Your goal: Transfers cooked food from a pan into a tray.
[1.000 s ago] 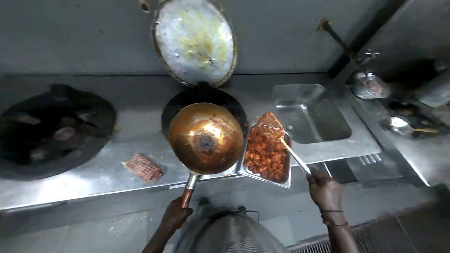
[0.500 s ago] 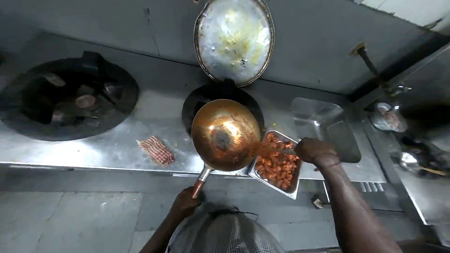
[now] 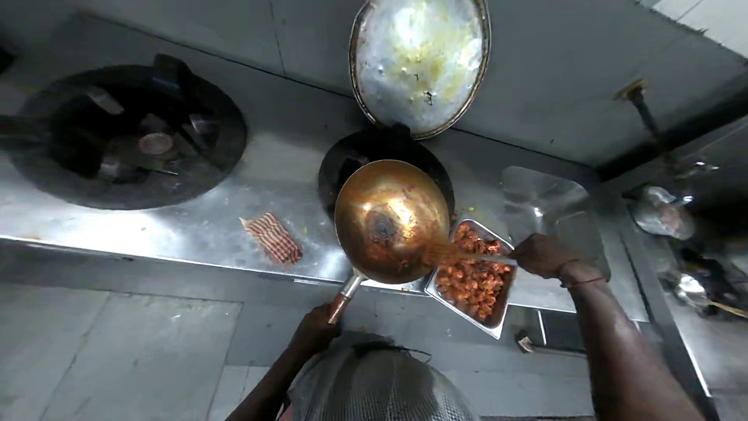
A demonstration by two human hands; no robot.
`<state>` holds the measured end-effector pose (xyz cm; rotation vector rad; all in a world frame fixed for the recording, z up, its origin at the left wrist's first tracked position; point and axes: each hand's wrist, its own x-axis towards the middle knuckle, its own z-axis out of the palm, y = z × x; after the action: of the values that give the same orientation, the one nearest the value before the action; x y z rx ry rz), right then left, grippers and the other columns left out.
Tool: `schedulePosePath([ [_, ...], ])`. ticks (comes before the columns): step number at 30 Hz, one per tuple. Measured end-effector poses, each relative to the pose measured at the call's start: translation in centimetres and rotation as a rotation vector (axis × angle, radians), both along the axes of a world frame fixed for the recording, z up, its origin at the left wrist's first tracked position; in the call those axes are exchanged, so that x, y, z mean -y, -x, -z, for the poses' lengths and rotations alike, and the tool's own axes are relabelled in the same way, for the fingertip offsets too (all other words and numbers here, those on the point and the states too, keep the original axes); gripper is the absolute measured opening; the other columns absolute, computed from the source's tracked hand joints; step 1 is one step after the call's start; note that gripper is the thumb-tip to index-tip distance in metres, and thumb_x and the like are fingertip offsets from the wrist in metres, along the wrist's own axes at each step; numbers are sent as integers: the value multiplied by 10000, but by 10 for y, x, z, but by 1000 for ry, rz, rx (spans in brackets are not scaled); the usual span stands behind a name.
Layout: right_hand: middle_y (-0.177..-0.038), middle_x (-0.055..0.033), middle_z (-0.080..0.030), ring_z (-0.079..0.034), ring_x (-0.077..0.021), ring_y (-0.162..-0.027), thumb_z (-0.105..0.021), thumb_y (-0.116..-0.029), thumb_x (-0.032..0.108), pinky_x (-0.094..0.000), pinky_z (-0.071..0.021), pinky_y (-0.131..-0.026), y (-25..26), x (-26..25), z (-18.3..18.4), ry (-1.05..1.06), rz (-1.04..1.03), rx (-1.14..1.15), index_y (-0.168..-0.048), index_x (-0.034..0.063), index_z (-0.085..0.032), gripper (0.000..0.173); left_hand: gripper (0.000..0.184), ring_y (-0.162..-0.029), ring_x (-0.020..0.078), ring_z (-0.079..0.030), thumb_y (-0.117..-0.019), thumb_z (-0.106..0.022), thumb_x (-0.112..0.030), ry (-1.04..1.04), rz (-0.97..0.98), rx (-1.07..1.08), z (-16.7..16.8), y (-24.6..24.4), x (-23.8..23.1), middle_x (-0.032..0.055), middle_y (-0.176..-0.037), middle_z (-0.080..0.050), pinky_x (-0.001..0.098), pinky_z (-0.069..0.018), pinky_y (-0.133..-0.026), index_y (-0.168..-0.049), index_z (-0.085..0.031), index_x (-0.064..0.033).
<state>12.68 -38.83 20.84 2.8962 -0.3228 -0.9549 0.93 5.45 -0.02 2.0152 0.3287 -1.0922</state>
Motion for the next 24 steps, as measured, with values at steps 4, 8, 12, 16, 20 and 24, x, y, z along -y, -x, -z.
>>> schedulePosePath([
  [4, -708, -106, -634, -565, -212, -544, -653, -998, 227, -417, -497, -550, 7, 2, 34, -152, 123, -90, -916, 50, -718, 206, 504, -805, 289, -680, -881, -769, -189, -3, 6, 5, 0, -1, 0, 199, -1066, -651, 474, -586, -732, -1308, -566, -17],
  [8, -833, -99, -683, -608, -196, -649, -619, -1027, 253, -403, -532, -644, 20, -25, 117, -426, 171, -139, -1077, 83, -748, 220, 512, -862, 308, -686, -875, -759, -207, -18, 42, 25, -2, -3, 0, 206, -1111, -654, 498, -585, -769, -1314, -570, -22],
  [12, -764, -31, -658, -528, -94, -511, -565, -1047, 208, -264, -462, -487, 24, -87, 154, -723, 517, -46, -1224, 117, -707, 245, 515, -877, 316, -685, -867, -759, -215, -40, 72, 29, -2, -5, 1, 203, -1117, -657, 502, -581, -783, -1307, -575, -22],
  [16, -774, -43, -626, -476, -91, -503, -570, -1028, 122, -244, -408, -464, 7, -134, 147, -918, 707, 116, -1310, 96, -664, 298, 505, -847, 310, -685, -881, -748, -201, -35, 44, 8, -9, -4, 3, 205, -1099, -657, 496, -584, -762, -1316, -570, -18],
  [20, -748, -46, -618, -479, -95, -496, -576, -1026, 111, -245, -404, -454, -6, -144, 127, -941, 730, 226, -1274, 104, -683, 271, 526, -820, 308, -688, -877, -761, -190, -47, 36, 3, -10, -4, 3, 212, -1093, -656, 487, -590, -737, -1329, -556, -14],
  [24, -767, -62, -630, -493, -103, -506, -595, -1011, 72, -243, -414, -453, 8, -128, 128, -1096, 799, 335, -1296, 102, -686, 301, 530, -786, 302, -687, -856, -771, -208, -60, 43, 19, -10, -4, 5, 203, -1064, -662, 477, -591, -705, -1305, -564, -16],
])
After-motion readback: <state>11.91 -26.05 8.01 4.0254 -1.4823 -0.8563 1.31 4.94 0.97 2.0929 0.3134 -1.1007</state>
